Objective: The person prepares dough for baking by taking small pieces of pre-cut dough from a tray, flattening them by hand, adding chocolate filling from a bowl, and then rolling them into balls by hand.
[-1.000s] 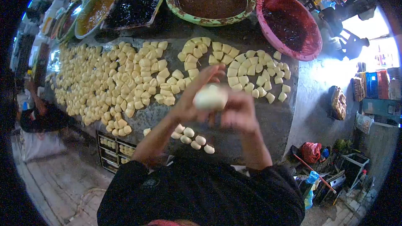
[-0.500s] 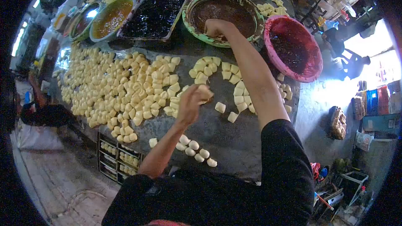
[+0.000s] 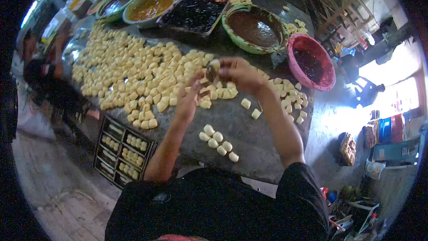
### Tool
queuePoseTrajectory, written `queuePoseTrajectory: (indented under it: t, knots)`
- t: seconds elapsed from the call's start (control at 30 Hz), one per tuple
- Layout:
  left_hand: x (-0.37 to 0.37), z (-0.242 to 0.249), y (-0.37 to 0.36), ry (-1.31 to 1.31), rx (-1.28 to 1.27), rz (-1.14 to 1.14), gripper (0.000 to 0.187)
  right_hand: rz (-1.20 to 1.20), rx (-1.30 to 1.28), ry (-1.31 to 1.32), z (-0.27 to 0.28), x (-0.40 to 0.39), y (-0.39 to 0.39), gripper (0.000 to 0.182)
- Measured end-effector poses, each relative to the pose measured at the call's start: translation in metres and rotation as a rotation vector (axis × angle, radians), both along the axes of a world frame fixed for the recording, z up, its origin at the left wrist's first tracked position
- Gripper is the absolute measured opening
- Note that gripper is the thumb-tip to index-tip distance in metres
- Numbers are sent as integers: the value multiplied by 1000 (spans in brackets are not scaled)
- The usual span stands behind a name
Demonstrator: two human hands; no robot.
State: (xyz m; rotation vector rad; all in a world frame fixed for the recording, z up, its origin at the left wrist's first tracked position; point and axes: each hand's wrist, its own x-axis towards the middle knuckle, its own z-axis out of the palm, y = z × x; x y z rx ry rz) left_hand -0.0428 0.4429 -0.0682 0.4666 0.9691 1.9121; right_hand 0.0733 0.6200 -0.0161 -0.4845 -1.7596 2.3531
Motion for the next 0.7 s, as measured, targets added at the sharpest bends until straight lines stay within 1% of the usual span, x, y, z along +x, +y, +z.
queuePoseTrajectory:
  t: [0.07, 0.1, 0.13, 0.17, 0.2, 0.27, 0.3, 0.33, 0.37, 0.4, 0.43, 0.53, 0.57, 0.6, 0.67, 0.7]
  knots:
    - [-6, -40, -28, -259, 44, -172, 27, 80, -129, -42, -1, 12, -60, 36]
    - [-7, -51, -49, -353, 93, -233, 25, 56, -220, -63, -9, 19, -84, 38]
    - [-6, -57, -70, -391, 118, -260, 26, 30, -310, -86, -20, 26, -106, 40]
    - [-3, -63, -96, -437, 96, -205, 27, 23, -321, -143, -33, 31, -126, 41]
    - [2, -67, -123, -484, 72, -150, 30, -20, -329, -136, -35, 32, -154, 42]
    - [2, -56, -175, -548, -45, -151, 30, -43, -69, -187, -38, 29, -212, 49]
    - [1, -48, -197, -579, -102, -150, 30, -44, 108, -145, -53, 31, -239, 50]
    - [1, -44, -218, -571, -121, -141, 32, -52, 494, -112, -62, 31, -264, 50]
    - [1, -40, -237, -560, -138, -133, 34, -59, 673, -68, -62, 34, -283, 49]
    - [0, -33, -254, -548, -153, -127, 36, -68, 854, -18, -47, 30, -301, 47]
    - [-2, -13, -272, -514, -180, -114, 41, -140, 936, 56, -38, 25, -317, 38]
    - [-4, 21, -320, -53, -218, -203, 44, -179, 853, 125, -35, 29, -353, 28]
    - [1, 33, -333, 60, -212, -177, 50, -214, 752, 141, -28, 27, -369, 15]
    - [6, 33, -343, 431, -129, -22, 40, -202, 579, 127, -28, 28, -381, 14]
    - [5, 42, -366, 850, -68, 42, 26, -182, 243, 106, -27, 32, -402, 18]
    - [8, 46, -375, 922, 19, 129, 17, -182, -87, 54, -7, 28, -419, 22]
